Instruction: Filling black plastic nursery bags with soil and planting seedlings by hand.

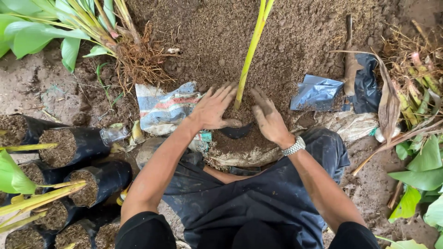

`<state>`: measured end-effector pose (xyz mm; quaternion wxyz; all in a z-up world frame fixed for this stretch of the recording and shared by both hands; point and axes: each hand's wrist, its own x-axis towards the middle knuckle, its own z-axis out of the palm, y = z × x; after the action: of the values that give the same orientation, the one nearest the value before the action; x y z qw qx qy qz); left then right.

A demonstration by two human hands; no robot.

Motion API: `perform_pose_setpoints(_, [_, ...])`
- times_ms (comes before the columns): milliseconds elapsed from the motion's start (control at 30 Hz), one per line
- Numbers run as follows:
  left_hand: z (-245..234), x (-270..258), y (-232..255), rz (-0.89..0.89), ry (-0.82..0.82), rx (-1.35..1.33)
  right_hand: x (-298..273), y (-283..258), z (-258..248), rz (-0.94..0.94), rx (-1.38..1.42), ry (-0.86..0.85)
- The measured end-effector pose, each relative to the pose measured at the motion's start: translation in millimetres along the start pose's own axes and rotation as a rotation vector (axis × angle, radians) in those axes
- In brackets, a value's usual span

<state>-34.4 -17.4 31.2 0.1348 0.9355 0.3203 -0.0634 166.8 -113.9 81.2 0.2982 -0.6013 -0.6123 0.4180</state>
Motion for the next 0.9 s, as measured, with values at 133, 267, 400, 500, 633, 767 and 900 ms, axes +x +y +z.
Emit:
perform_pose_setpoints(133, [14.1,-17.3,-7.6,-0.068,0.065,0.024,25.2,34.9,12.6,-0.293,-0.228,0.021])
perform_pose_setpoints(267, [-6.2,-31.5,14.5,-0.127,0.064,-0.094,35.7,16.1,12.8,-0.232,-0.658,-0.297])
perform_pose_setpoints(400, [0.2,-27.8,6.6,-0.1,0.239,-0.171,47.5,19.3,-4.3,-0.479,-0.442,0.028])
perform_pose_setpoints(500, [-8.7,-23.4,2.1,-0.106,0.414,-0.269,54.9,26.2,-15.2,-0.838,-0.086,0.513])
perform_pose_setpoints(633, [-21.4,-28.8,11.0,-0.068,0.468,-0.253,28.9,48.4,2.2,-0.547,-0.447,-0.016])
perform_pose_setpoints(767, [-12.1,-19.4,20.4,-0.097,0.425,-0.185,50.5,27.1,-27.8,-0.596,-0.416,0.016])
perform_pose_setpoints(900, [-20.4,-27.0,37.7,-0.121,-0.09,0.049,40.8,11.8,-26.4,-0.791,-0.089,0.341])
